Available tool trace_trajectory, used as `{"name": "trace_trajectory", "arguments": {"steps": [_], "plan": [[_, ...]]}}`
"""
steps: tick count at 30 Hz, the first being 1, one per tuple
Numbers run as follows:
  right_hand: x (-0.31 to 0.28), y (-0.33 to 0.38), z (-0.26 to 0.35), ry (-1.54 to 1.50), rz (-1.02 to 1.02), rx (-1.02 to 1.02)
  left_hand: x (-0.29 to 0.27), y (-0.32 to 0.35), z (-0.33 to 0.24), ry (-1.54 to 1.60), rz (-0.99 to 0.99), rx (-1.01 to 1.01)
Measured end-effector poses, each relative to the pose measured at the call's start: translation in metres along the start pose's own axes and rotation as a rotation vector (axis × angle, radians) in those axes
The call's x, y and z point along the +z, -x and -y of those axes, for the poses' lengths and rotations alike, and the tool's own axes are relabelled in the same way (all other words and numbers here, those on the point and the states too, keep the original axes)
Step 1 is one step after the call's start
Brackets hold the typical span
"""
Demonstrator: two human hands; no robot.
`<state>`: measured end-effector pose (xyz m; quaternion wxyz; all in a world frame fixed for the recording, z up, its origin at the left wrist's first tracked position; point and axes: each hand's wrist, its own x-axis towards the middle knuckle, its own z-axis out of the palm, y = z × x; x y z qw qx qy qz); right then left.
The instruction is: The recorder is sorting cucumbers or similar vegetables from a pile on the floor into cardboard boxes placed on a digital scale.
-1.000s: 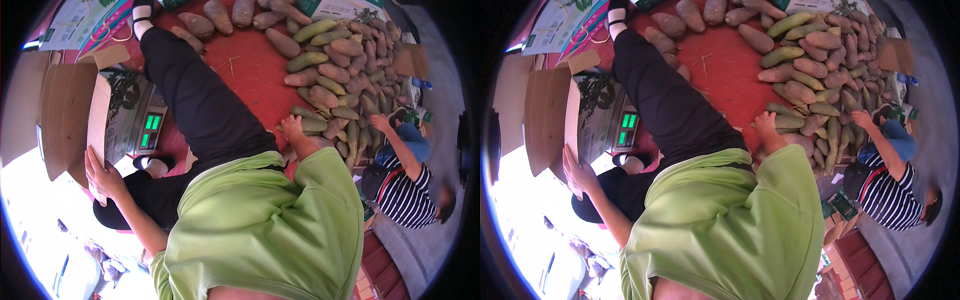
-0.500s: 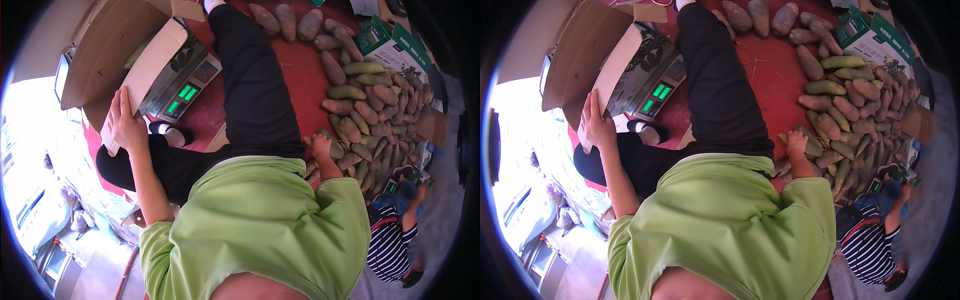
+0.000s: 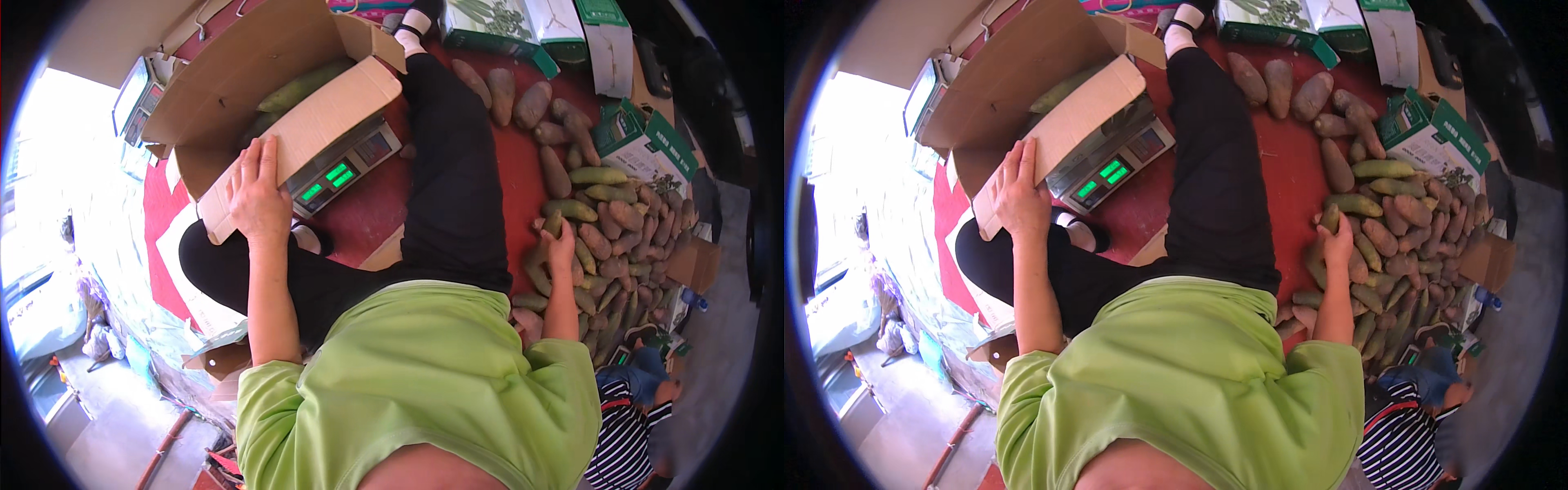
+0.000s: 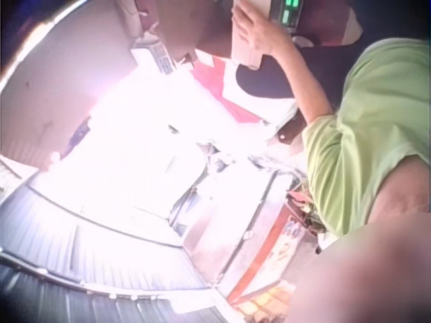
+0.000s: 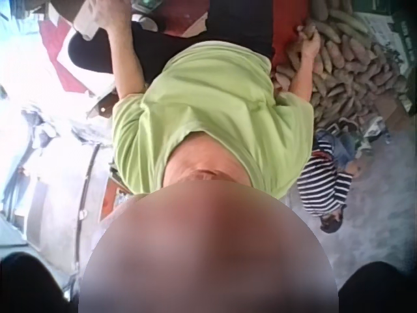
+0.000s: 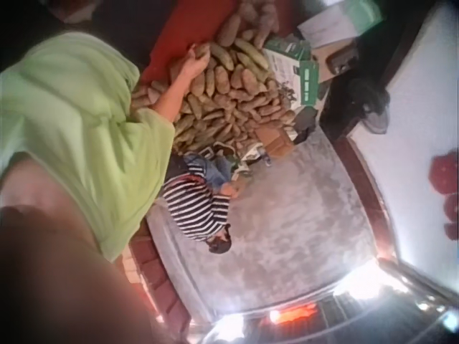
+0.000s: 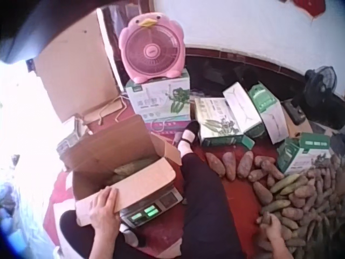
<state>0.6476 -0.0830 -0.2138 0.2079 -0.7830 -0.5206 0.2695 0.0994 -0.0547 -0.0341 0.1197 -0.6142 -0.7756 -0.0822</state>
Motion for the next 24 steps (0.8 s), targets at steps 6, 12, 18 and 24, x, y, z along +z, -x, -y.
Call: {"name": "trace_trajectory", "arguments": {"steps": [6,12,18,24], "plan": [[-0.026,-0.055,0.154,-0.269,-0.096,-0.346,0.000,0.002,0.005,0.060,-0.005,0.005],[-0.051,-0.059,0.347,-0.570,-0.043,-0.665,-0.001,0.003,0.007,0.082,-0.018,0.007],[-0.034,-0.024,0.489,-0.929,0.244,-0.957,-0.004,0.001,0.005,0.088,0.009,0.005],[0.030,-0.005,0.549,-0.447,0.155,-1.418,-0.004,0.002,0.004,0.088,0.006,0.011]]}}
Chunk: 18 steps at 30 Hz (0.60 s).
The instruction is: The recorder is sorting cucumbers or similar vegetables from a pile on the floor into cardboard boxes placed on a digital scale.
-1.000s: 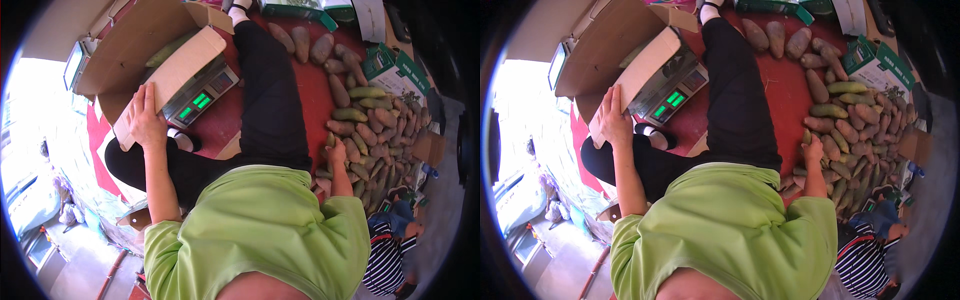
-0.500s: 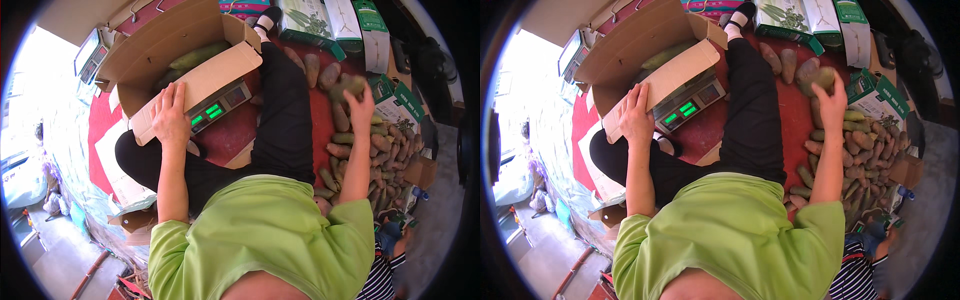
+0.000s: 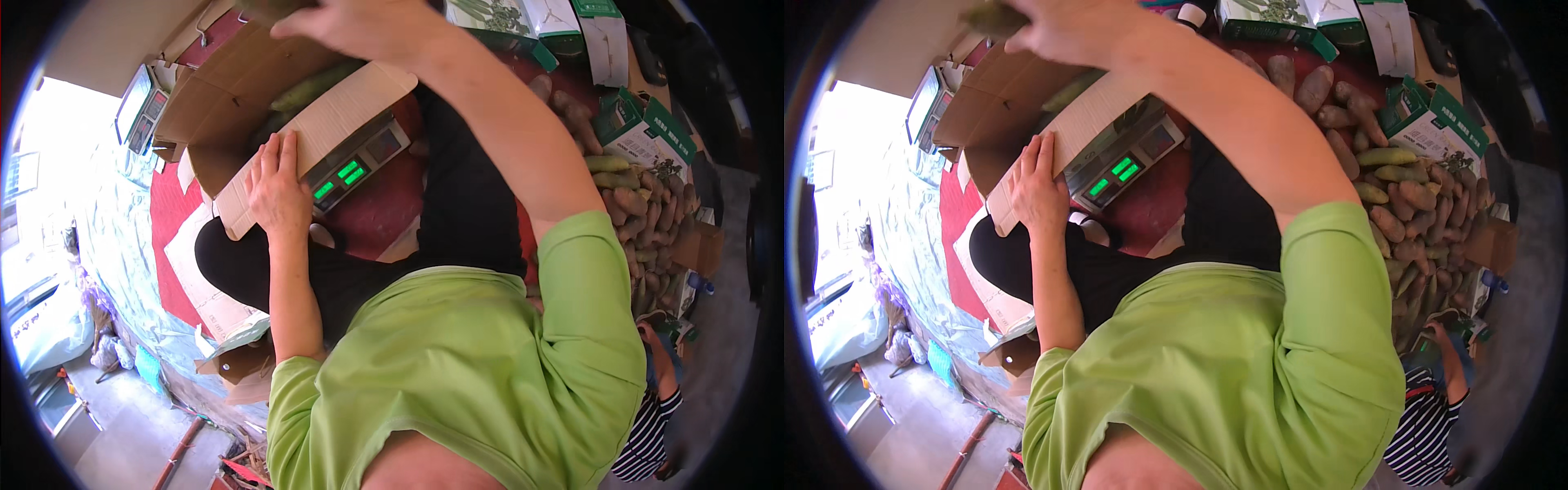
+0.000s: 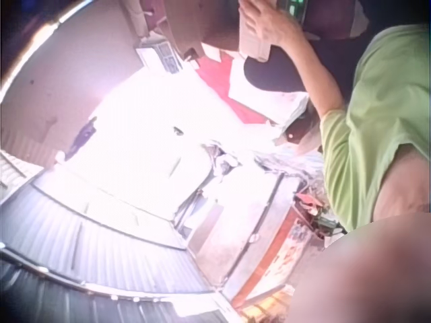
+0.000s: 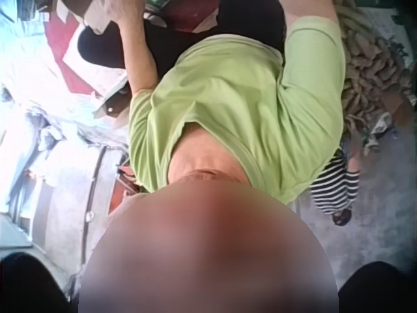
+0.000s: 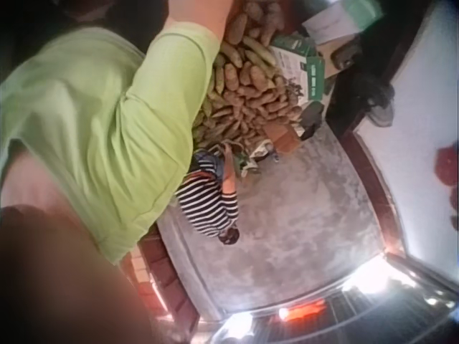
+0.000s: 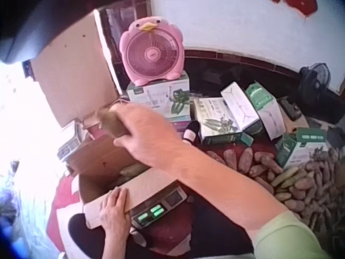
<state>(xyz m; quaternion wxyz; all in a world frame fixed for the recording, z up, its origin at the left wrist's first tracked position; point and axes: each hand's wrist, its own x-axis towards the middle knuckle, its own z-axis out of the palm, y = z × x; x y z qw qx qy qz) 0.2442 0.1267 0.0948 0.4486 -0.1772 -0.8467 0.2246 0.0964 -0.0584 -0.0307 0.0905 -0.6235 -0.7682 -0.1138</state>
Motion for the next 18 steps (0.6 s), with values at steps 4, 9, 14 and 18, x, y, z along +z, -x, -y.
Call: {"name": "trace_trajectory", "arguments": {"steps": [4,9,14,18], "plan": [[0.027,0.010,0.000,0.324,0.245,0.140,0.002,0.000,0.002,-0.007,0.010,0.006],[0.000,0.057,-0.049,0.212,-0.064,0.113,0.003,0.000,0.004,-0.010,0.010,0.021],[-0.078,0.166,-0.084,0.115,-0.115,0.821,0.004,-0.001,0.003,-0.040,0.016,0.009],[-0.112,0.321,-0.111,0.284,-0.190,0.919,0.007,-0.001,0.001,0.004,0.013,0.021]]}}
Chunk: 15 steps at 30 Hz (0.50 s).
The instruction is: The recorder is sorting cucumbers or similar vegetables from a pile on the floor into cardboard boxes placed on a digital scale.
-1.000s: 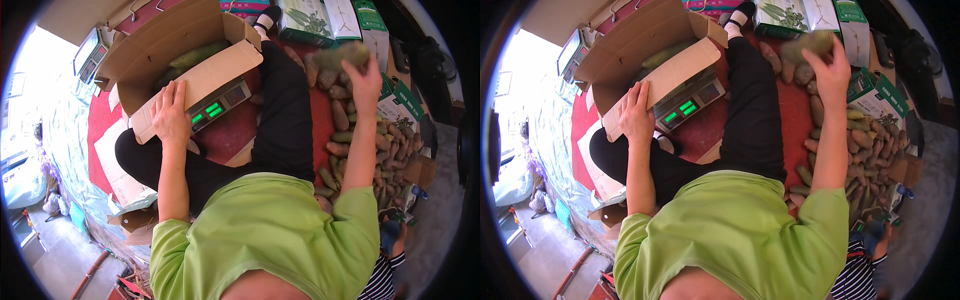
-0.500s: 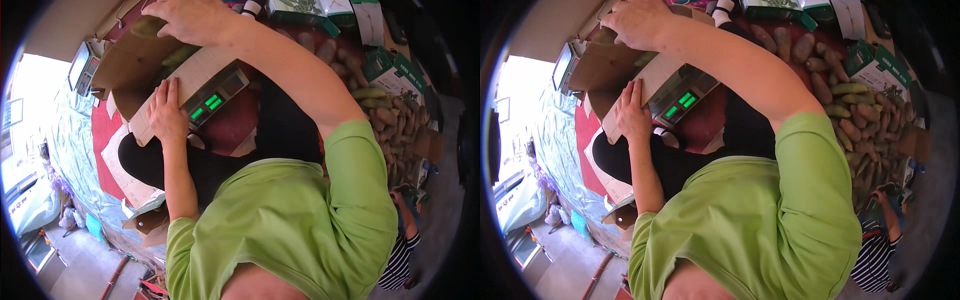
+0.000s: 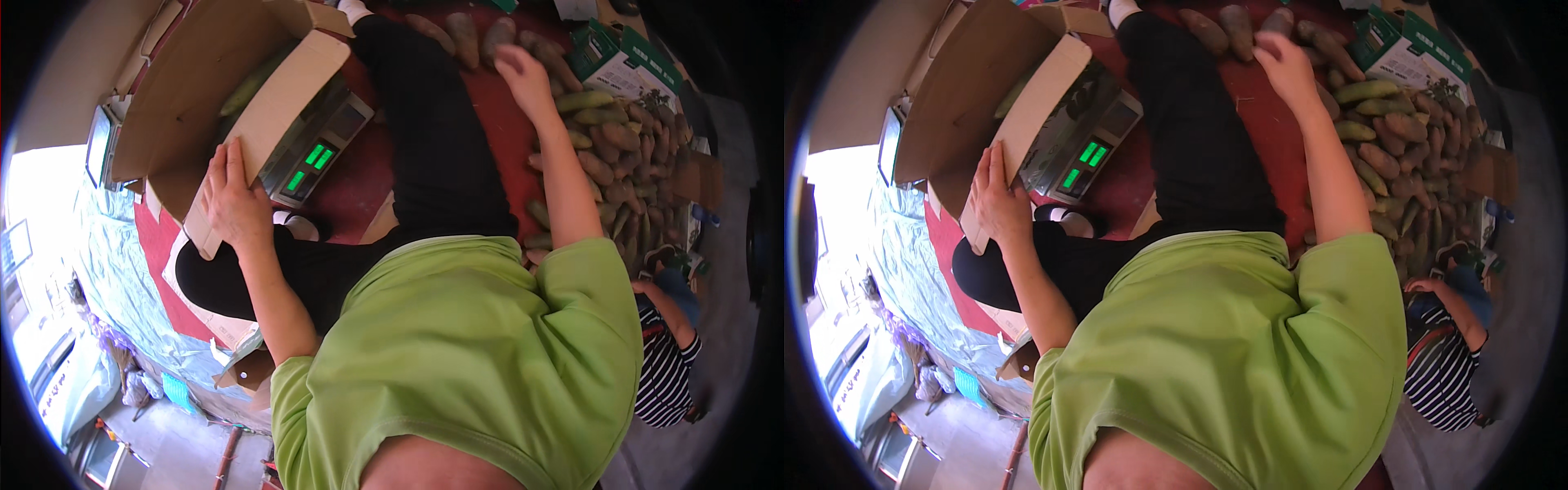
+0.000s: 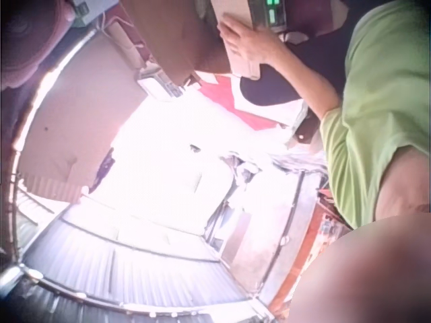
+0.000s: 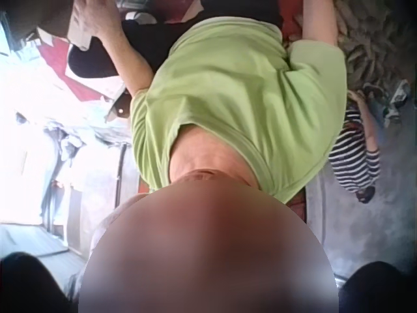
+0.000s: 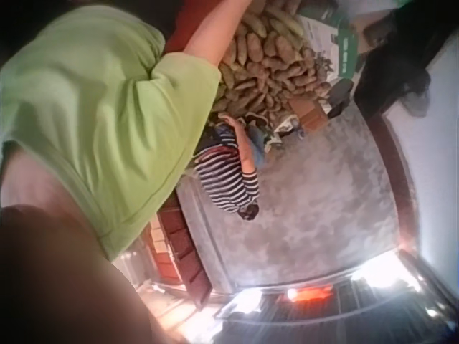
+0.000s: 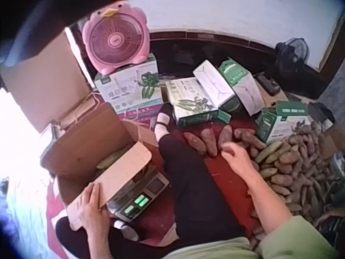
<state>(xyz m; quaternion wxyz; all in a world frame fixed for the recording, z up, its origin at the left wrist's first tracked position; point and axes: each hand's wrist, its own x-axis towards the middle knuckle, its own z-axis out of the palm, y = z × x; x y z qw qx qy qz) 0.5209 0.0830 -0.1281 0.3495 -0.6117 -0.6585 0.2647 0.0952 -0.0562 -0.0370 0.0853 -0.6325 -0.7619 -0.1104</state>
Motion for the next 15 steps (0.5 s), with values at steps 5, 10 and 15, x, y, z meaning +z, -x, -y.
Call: {"name": "trace_trajectory", "arguments": {"steps": [5,10,15], "plan": [[0.004,0.139,-0.147,0.386,0.285,0.442,-0.004,0.002,-0.003,-0.056,-0.021,-0.022],[0.009,0.288,-0.229,0.812,0.989,0.136,0.009,0.001,-0.004,-0.049,-0.015,0.022],[0.048,0.360,-0.218,0.400,0.740,0.558,0.015,0.002,0.001,-0.043,-0.111,0.092]]}}
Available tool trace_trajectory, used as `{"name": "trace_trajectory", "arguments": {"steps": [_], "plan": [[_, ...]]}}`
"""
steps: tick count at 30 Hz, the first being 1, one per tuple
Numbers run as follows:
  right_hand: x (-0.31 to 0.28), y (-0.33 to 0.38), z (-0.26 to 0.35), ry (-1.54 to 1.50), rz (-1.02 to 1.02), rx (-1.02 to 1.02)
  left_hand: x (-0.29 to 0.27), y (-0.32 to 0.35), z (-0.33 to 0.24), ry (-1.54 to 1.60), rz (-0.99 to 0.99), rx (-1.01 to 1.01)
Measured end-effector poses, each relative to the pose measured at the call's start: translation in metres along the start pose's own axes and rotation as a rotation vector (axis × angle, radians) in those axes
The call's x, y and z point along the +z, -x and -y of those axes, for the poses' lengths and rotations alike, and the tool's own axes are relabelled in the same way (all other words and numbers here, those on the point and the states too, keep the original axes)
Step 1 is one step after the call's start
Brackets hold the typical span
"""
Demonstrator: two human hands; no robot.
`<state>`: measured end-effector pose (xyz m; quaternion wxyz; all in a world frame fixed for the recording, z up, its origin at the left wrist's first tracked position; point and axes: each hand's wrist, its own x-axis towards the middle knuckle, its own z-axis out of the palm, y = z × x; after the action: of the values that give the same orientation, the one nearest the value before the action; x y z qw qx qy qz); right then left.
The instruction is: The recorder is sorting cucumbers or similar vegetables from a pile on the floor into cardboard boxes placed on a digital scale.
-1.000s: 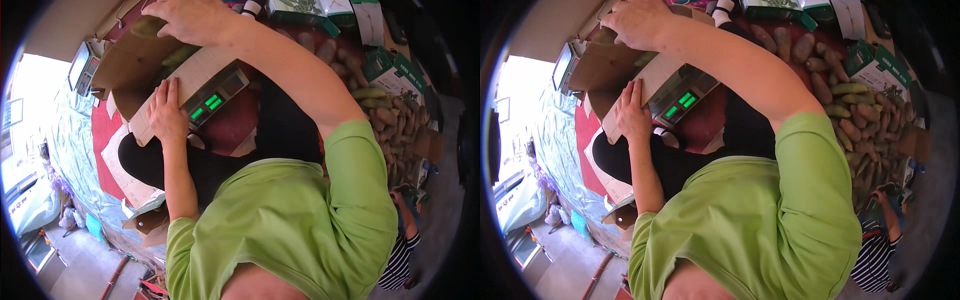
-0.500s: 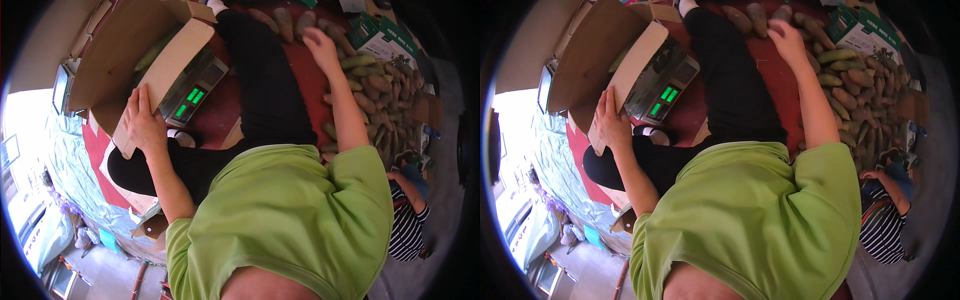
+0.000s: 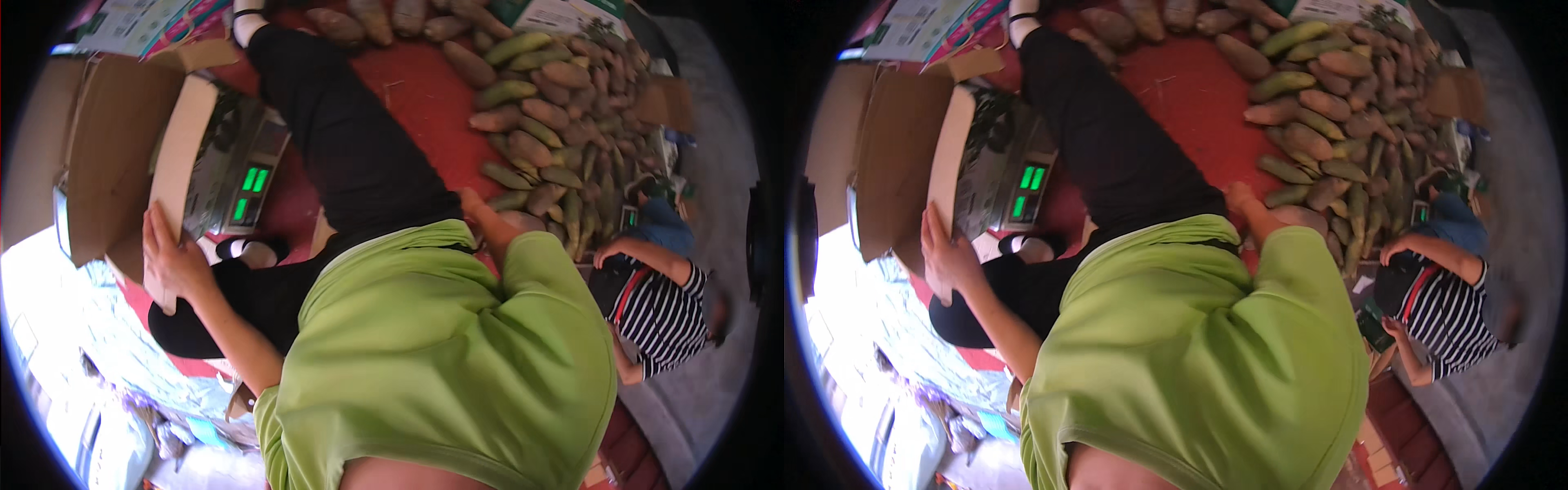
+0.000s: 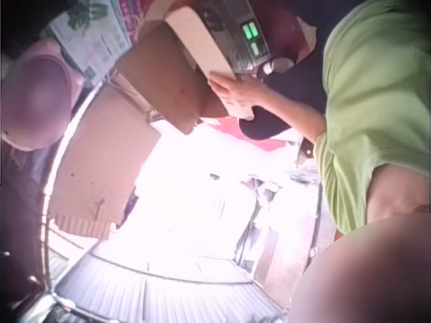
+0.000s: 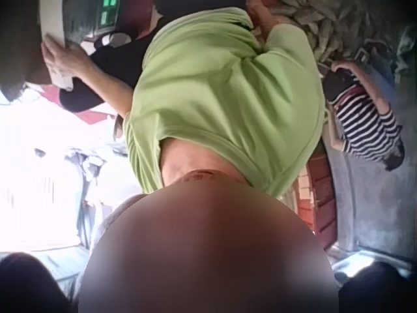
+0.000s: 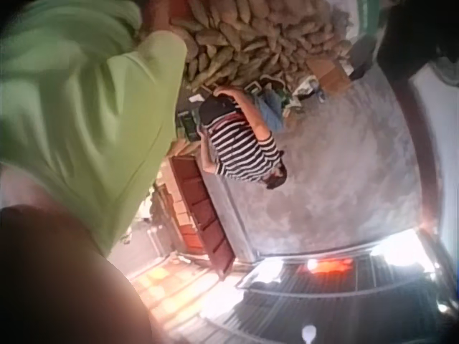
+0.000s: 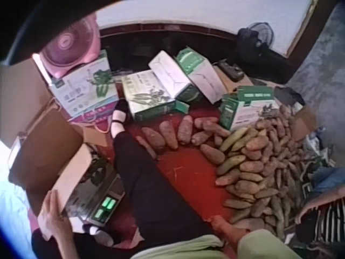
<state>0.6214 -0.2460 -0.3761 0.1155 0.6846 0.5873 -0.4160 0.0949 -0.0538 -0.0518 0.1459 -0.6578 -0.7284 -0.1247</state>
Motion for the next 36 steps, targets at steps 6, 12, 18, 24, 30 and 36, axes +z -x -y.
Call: {"name": "trace_trajectory", "arguments": {"steps": [6,12,18,24,30,36], "plan": [[0.011,-0.011,0.033,-0.696,0.004,0.203,-0.003,0.001,0.002,-0.073,-0.005,0.016],[-0.020,-0.018,0.032,-0.677,-0.080,0.269,0.001,0.000,-0.004,-0.120,0.020,-0.005],[-0.075,-0.004,0.017,-0.069,-0.303,0.508,0.004,0.001,0.000,-0.112,-0.001,0.005],[-0.099,-0.003,-0.002,0.239,-0.269,0.546,0.004,-0.002,-0.008,-0.087,-0.009,0.008],[-0.107,0.005,-0.001,0.479,-0.168,0.288,0.002,0.000,-0.008,-0.160,0.037,-0.079],[-0.115,0.005,0.020,0.646,0.091,0.254,-0.001,-0.001,-0.011,-0.172,0.048,-0.103]]}}
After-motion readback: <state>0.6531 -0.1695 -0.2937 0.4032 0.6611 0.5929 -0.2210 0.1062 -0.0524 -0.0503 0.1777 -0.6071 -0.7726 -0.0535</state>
